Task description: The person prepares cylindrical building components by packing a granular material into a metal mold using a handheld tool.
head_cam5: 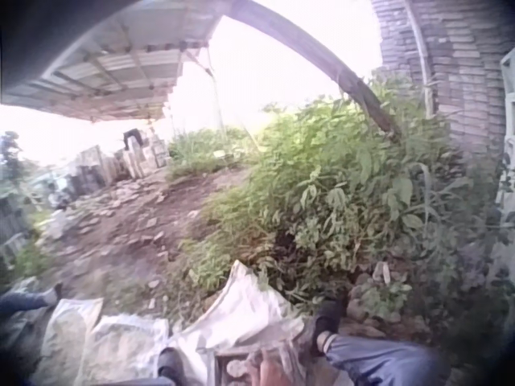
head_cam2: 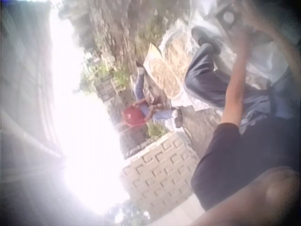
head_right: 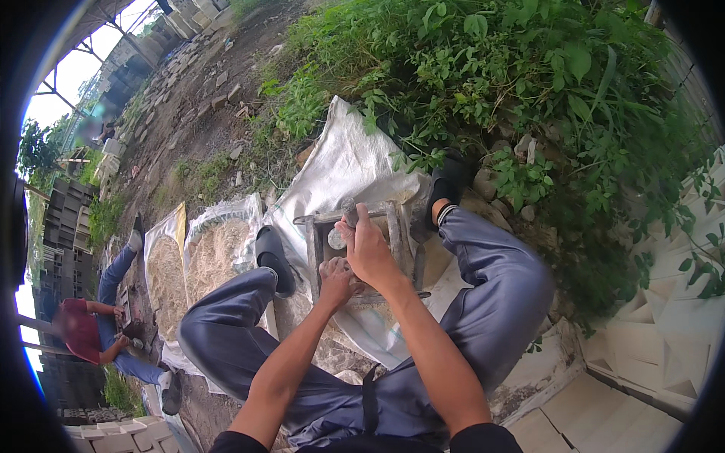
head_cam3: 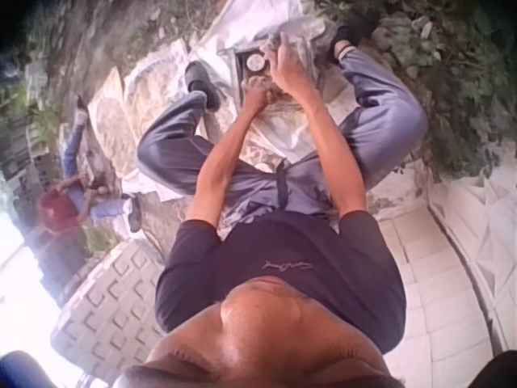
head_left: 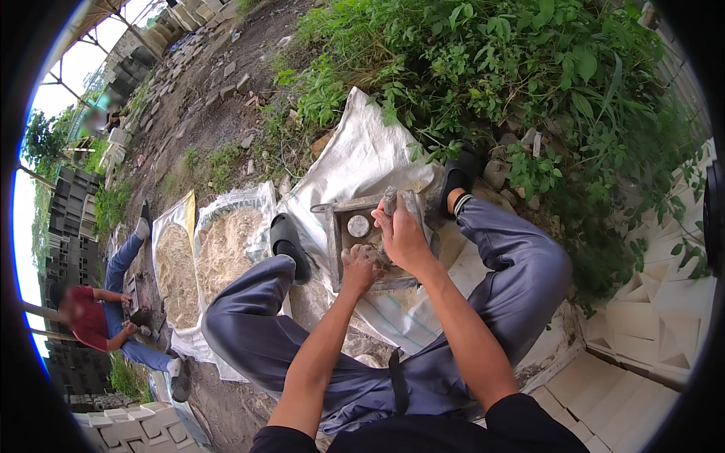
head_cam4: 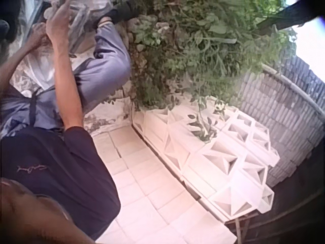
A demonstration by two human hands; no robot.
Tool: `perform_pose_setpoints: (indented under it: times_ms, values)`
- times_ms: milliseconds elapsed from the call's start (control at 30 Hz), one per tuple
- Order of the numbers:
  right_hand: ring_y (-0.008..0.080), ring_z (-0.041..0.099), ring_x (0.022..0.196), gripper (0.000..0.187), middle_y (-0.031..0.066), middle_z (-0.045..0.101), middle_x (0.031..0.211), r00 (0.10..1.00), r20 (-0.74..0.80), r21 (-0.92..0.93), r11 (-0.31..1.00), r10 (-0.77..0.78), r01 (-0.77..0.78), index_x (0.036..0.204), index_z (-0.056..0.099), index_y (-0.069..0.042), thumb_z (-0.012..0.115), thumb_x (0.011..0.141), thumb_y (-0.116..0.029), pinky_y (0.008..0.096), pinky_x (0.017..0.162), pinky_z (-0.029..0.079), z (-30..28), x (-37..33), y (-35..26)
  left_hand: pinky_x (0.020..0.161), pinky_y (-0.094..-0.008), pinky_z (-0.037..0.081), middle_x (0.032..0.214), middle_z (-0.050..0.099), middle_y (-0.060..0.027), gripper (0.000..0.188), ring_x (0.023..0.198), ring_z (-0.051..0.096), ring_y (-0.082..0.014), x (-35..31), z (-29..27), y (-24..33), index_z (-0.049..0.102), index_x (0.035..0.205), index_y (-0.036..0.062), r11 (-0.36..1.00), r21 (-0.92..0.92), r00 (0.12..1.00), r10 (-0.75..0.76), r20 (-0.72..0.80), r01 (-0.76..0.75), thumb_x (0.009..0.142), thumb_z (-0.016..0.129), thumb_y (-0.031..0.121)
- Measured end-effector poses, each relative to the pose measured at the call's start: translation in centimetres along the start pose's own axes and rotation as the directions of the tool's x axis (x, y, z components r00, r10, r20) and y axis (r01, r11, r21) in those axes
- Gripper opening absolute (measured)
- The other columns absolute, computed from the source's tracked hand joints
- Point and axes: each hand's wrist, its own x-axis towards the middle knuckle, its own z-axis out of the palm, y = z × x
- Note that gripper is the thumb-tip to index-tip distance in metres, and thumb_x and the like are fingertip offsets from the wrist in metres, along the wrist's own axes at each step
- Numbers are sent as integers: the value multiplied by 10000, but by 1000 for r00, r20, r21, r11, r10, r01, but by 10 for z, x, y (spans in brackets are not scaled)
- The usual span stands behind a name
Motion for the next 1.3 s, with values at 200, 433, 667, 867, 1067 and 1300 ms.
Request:
perform_pose_setpoints:
  times_ms: [200,433,667,867,1067,1300]
  values:
    - [434,602,941,447,249,637,962,992,112,77,995,54,-63,1243,363,94,520,981,-232,468,798,468,-1,6,-17,985,-487,308,1097,604,-12,426,1115,515,-246,1,-34,-42,631,1134,206,969,-111,971,-228,-69,220,727,741,266]
    - [348,605,804,311,180,612,853,992,120,57,998,32,-39,1114,427,61,500,992,-215,420,739,463,-6,7,-27,938,-454,329,1050,630,18,462,1099,524,-214,1,-30,-45,683,1056,200,989,-75,992,-125,4,125,635,806,344]
    - [270,612,730,230,120,603,773,996,80,38,998,39,-43,1022,468,2,493,998,-226,373,702,469,-12,6,-32,891,-431,332,973,716,0,392,1019,574,-228,24,-37,-54,757,927,218,939,-171,952,-279,124,297,596,821,419]
    - [343,605,789,205,163,608,807,994,108,97,995,28,-38,1036,464,16,494,992,-181,429,745,453,-7,5,-29,875,-465,386,1050,691,-82,287,1014,601,-261,35,-37,-60,711,1055,133,960,-212,969,-212,-123,183,825,653,295]
    - [331,612,796,244,163,620,823,990,141,61,998,21,-29,1072,470,31,492,994,-199,429,748,457,-5,7,-31,1068,-495,322,1412,487,-101,527,1292,444,-302,36,-23,-59,485,1350,72,991,103,969,109,-222,-88,871,601,258]
    - [319,614,788,205,158,609,810,988,156,48,999,2,-10,1021,466,4,494,993,-197,420,734,459,-5,7,-41,1047,-493,360,1364,524,-118,445,1237,514,-293,10,-24,-42,546,1302,105,999,-30,992,42,118,-38,869,541,210]
